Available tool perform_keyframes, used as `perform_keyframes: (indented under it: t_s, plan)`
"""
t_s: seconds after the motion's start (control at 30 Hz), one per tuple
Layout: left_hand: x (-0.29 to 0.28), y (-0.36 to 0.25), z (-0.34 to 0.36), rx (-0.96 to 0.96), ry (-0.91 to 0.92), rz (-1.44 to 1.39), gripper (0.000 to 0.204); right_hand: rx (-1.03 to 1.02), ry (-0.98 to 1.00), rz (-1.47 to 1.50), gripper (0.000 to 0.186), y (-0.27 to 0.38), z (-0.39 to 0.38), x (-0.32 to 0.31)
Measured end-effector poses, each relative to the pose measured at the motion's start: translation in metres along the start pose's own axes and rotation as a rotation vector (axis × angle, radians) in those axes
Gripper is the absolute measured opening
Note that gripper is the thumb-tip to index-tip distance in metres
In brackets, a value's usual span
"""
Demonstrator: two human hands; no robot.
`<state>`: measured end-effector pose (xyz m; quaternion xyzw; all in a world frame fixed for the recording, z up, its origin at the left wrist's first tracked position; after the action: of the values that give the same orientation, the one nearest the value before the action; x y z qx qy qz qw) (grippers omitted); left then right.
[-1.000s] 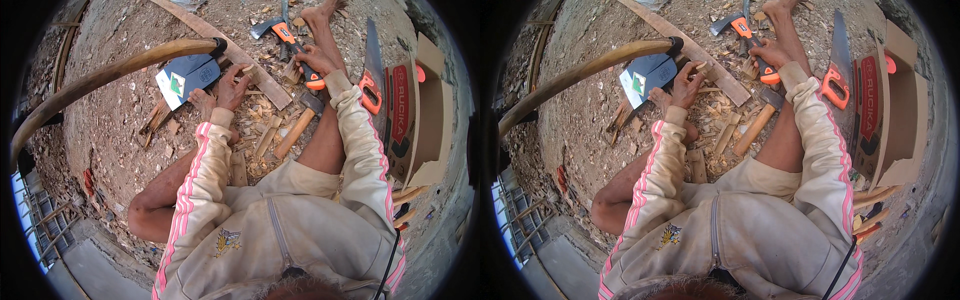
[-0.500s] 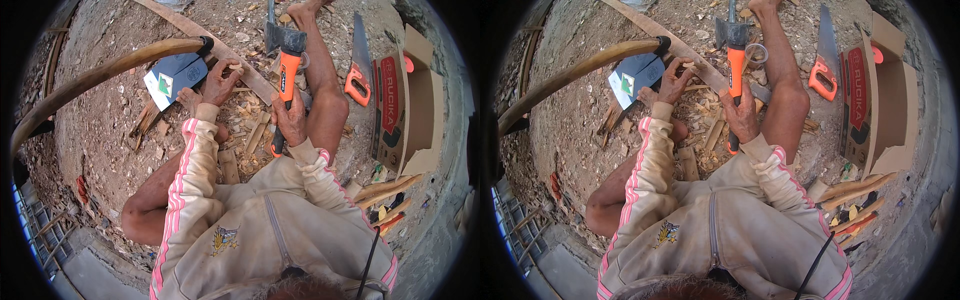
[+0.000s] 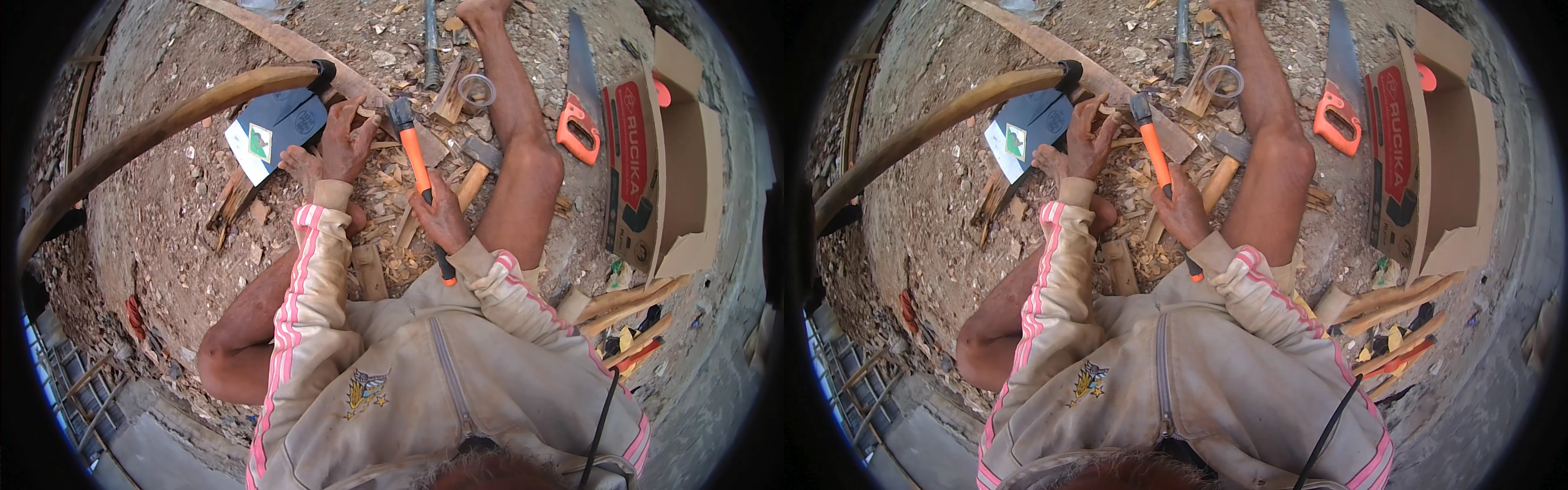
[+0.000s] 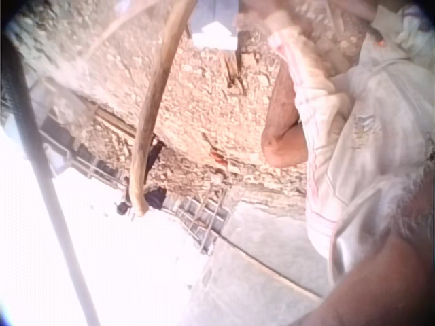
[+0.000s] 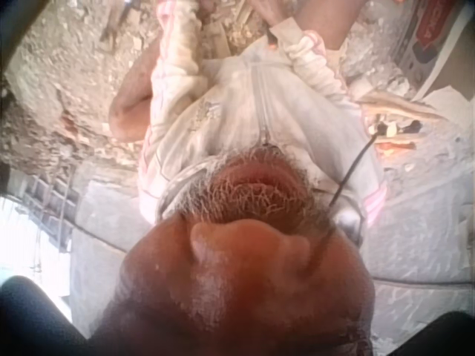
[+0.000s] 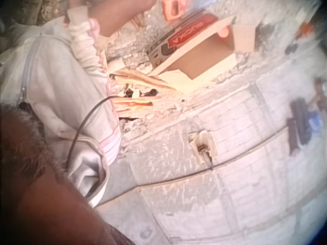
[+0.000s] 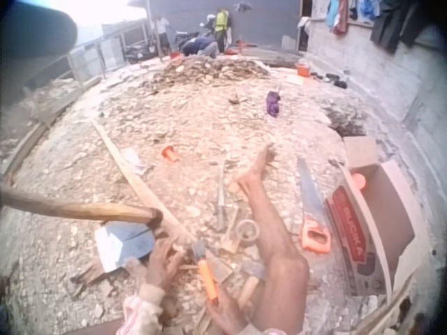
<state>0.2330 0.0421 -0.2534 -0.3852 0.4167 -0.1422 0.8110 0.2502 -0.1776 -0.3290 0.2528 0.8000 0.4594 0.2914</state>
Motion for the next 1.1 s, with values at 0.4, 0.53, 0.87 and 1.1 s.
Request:
perform_keyframes:
  t_s: [0.4,0.53,0.87,1.1]
  plan:
    - [0.0,0.002,0.012,0.042,0.024,-0.013,0.034,-0.344,-0.21,-0.006,0.04,0.116,-0.026,-0.051]
    - [-0.001,-0.018,0.018,0.23,0.016,0.124,0.032,-0.449,-0.258,-0.053,0.037,0.128,-0.024,-0.05]
    - [0.003,-0.012,0.021,0.227,0.039,0.186,0.031,-0.306,-0.192,-0.009,0.029,0.122,-0.008,-0.052]
    - [0.01,-0.02,0.026,0.252,0.032,0.243,0.035,-0.254,-0.144,-0.109,0.034,0.077,0.027,-0.04]
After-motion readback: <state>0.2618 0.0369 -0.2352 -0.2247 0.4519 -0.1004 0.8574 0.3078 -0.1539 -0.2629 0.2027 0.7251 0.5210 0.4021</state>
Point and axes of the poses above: each hand's wrist, its own z-axis towards the middle knuckle, its own x-axis out of the palm, y = z × x, the point moved 9 cm from there along z, towards the middle knuckle, and after that the axes turned 4 degrees about x, right-handed, at the moved point
